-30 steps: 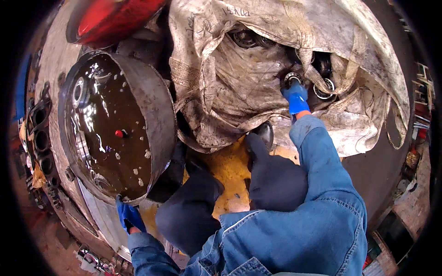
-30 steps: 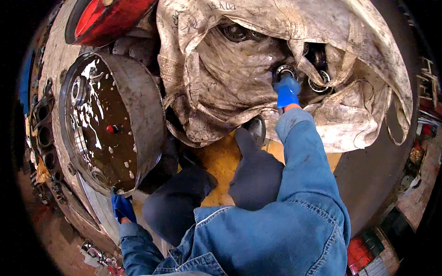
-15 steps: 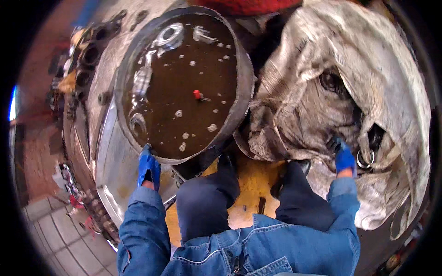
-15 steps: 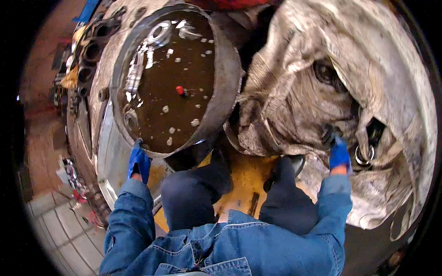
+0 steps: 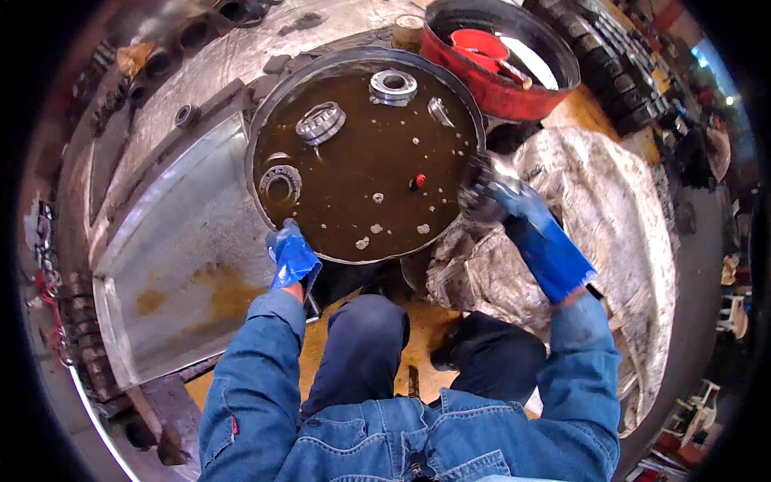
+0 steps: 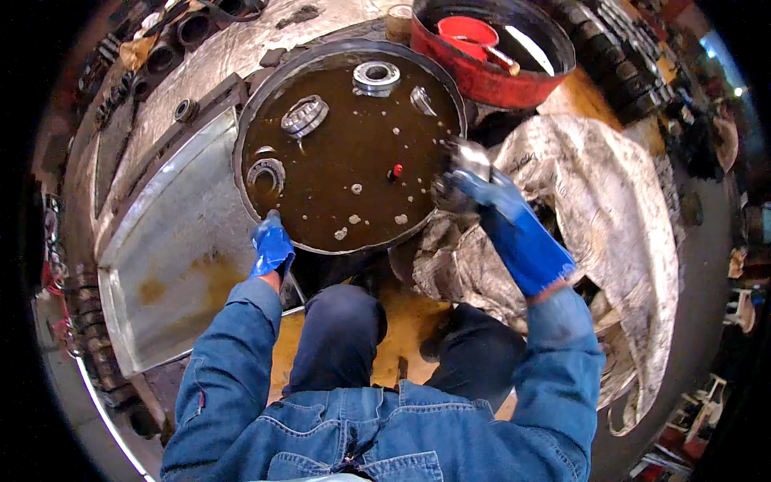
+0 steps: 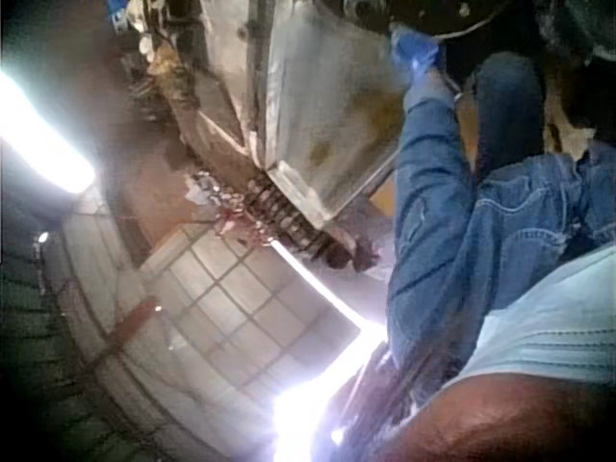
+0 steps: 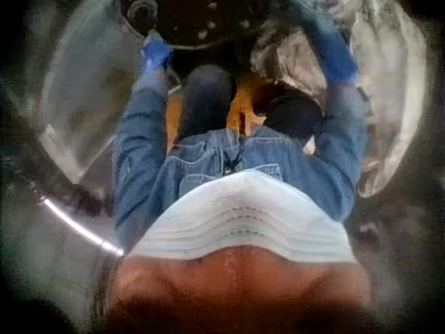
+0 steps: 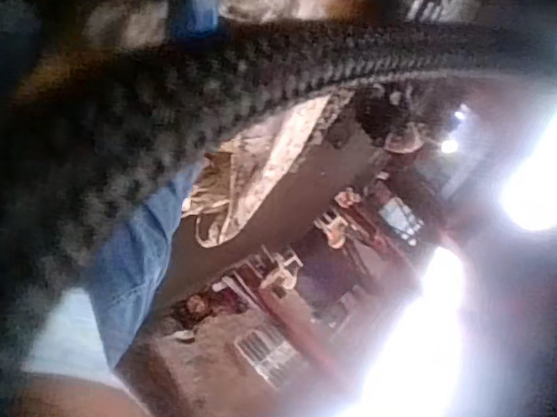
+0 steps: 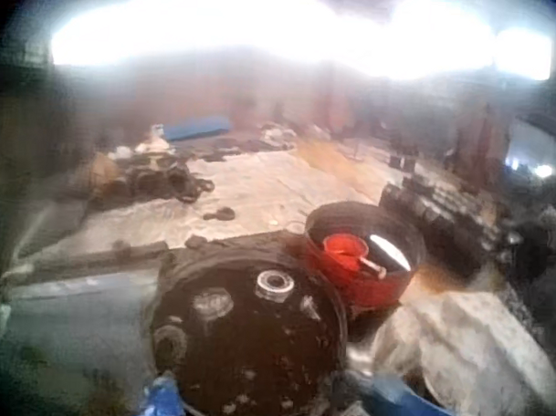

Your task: The person is cleaning metal bearing parts by hand. They repeatedly pick up individual bearings from a sack, dip them into a bucket of dark liquid, and rub them with gloved hands to remove grime. The cleaned parts are then placed into the liquid-filled bucket.

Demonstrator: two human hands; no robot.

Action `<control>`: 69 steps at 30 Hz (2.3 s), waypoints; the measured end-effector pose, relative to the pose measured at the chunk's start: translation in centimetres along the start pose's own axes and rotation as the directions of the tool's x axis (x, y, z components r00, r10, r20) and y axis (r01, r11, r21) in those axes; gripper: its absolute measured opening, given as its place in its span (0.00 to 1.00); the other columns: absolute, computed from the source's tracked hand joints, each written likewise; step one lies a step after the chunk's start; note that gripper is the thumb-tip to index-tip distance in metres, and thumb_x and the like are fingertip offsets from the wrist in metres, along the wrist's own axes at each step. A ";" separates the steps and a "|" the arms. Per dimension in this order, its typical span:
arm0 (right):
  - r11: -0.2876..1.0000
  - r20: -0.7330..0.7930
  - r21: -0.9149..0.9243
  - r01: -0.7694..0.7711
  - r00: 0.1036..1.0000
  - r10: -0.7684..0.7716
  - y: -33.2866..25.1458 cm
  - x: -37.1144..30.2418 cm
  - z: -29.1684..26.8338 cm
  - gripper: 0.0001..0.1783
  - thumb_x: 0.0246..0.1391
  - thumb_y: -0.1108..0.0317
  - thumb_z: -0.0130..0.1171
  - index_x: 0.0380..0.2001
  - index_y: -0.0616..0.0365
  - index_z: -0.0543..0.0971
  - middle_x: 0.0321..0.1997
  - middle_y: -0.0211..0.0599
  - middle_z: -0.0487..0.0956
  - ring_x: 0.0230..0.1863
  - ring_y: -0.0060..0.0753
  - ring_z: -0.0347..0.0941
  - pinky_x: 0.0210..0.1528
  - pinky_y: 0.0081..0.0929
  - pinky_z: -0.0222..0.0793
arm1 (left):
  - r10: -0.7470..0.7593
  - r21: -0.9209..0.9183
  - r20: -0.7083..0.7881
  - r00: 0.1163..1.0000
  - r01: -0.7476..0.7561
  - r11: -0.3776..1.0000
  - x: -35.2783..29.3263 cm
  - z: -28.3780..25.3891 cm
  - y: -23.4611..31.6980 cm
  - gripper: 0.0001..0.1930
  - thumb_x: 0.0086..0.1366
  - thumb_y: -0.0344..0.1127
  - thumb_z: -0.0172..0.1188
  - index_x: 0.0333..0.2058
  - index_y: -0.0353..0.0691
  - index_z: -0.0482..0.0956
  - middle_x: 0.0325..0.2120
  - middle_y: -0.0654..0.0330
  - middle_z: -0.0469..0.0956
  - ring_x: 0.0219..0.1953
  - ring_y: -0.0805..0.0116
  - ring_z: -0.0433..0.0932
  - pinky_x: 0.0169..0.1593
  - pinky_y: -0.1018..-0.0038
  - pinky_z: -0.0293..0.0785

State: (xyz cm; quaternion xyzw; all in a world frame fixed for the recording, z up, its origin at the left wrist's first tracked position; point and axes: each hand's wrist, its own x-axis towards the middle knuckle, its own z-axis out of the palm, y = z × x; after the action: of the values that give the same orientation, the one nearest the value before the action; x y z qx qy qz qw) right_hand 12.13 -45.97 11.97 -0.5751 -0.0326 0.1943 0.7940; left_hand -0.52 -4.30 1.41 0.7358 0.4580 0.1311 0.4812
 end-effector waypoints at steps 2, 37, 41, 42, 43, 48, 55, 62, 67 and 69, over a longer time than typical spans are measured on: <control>0.992 0.198 -0.127 0.024 0.980 0.002 -3.2 3.1 8.5 0.21 0.61 0.64 0.61 0.55 0.64 0.76 0.50 0.32 0.79 0.47 0.25 0.75 0.50 0.23 0.70 | 0.048 0.032 -0.089 0.995 -0.046 0.998 0.4 -0.5 -0.5 0.19 0.66 0.44 0.58 0.39 0.29 0.81 0.34 0.43 0.82 0.34 0.47 0.80 0.36 0.56 0.74; 0.271 -0.862 -0.450 -0.851 0.493 0.117 26.4 -29.8 -23.9 0.36 0.44 0.43 0.69 0.50 0.60 0.80 0.49 0.59 0.81 0.51 0.53 0.79 0.53 0.42 0.73 | -0.113 -0.217 0.519 0.847 0.259 0.941 0.1 -1.3 0.5 0.26 0.72 0.42 0.48 0.62 0.32 0.68 0.59 0.55 0.72 0.58 0.61 0.72 0.64 0.66 0.64; 0.136 -0.891 -0.438 -0.889 0.450 0.068 28.2 -28.0 -25.8 0.37 0.45 0.43 0.68 0.53 0.58 0.79 0.50 0.57 0.81 0.53 0.58 0.77 0.55 0.44 0.73 | -0.132 0.072 0.439 0.889 0.112 0.991 2.0 -5.1 0.8 0.21 0.70 0.36 0.48 0.59 0.38 0.71 0.53 0.56 0.76 0.52 0.63 0.74 0.57 0.70 0.70; 0.131 -0.917 -0.379 -0.916 0.391 0.084 28.2 -27.3 -26.5 0.37 0.45 0.43 0.68 0.53 0.58 0.78 0.50 0.57 0.81 0.52 0.57 0.77 0.55 0.44 0.73 | -0.142 0.157 0.428 0.893 0.082 0.984 2.3 -5.3 0.6 0.20 0.70 0.35 0.48 0.58 0.39 0.71 0.52 0.57 0.77 0.50 0.63 0.75 0.55 0.71 0.71; 0.120 -0.941 -0.315 -0.941 0.327 0.090 28.1 -27.2 -27.8 0.38 0.45 0.43 0.68 0.53 0.58 0.78 0.50 0.57 0.81 0.52 0.57 0.78 0.54 0.44 0.73 | -0.118 0.203 0.476 0.872 0.021 0.979 1.8 -4.9 0.7 0.20 0.69 0.35 0.49 0.59 0.40 0.71 0.51 0.57 0.77 0.50 0.63 0.75 0.54 0.71 0.72; -0.284 -0.803 -0.252 -0.925 0.364 -0.473 30.9 -30.3 -35.8 0.24 0.54 0.57 0.60 0.51 0.59 0.79 0.47 0.48 0.83 0.48 0.50 0.80 0.46 0.45 0.77 | -0.141 0.330 0.499 0.855 -0.037 0.943 -1.0 -3.6 3.0 0.21 0.67 0.36 0.52 0.58 0.40 0.72 0.48 0.58 0.78 0.48 0.63 0.76 0.49 0.67 0.73; -0.011 -0.953 -0.189 -0.982 0.186 -0.239 29.9 -30.5 -40.7 0.23 0.55 0.57 0.61 0.51 0.58 0.79 0.45 0.45 0.82 0.46 0.46 0.79 0.45 0.41 0.75 | -0.101 0.397 0.528 0.843 -0.139 0.907 -0.5 -4.1 3.6 0.17 0.69 0.38 0.54 0.54 0.42 0.73 0.43 0.60 0.78 0.40 0.65 0.76 0.42 0.71 0.73; 0.061 -0.958 -0.237 -0.970 0.223 -0.179 30.5 -29.3 -42.5 0.22 0.56 0.58 0.61 0.51 0.58 0.79 0.44 0.41 0.82 0.44 0.41 0.78 0.45 0.37 0.74 | 0.013 0.548 0.562 0.827 -0.384 0.743 -0.1 -5.3 3.3 0.19 0.70 0.40 0.52 0.56 0.42 0.71 0.41 0.60 0.78 0.37 0.68 0.75 0.37 0.76 0.72; 0.121 -0.951 -0.287 -0.950 0.267 -0.158 30.6 -28.6 -43.6 0.22 0.56 0.58 0.61 0.50 0.58 0.79 0.43 0.39 0.81 0.43 0.38 0.77 0.45 0.34 0.73 | -0.017 0.552 0.585 0.811 -0.383 0.741 -1.7 -3.0 4.6 0.17 0.71 0.43 0.52 0.53 0.42 0.73 0.38 0.59 0.77 0.36 0.67 0.74 0.38 0.73 0.72; 0.158 -0.938 -0.335 -0.929 0.313 -0.147 30.9 -28.4 -43.5 0.21 0.57 0.58 0.61 0.50 0.58 0.79 0.43 0.38 0.81 0.43 0.36 0.76 0.45 0.33 0.72 | -0.035 0.527 0.565 0.824 -0.328 0.784 -1.9 -2.7 4.4 0.17 0.71 0.43 0.52 0.52 0.42 0.73 0.38 0.59 0.77 0.36 0.66 0.74 0.38 0.72 0.72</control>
State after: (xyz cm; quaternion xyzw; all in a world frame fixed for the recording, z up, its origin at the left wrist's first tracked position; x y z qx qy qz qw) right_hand -10.48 -86.91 -26.38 -0.8854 0.4470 0.0822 0.0977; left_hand -0.83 -4.78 6.89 0.8903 0.2571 -0.1986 0.3192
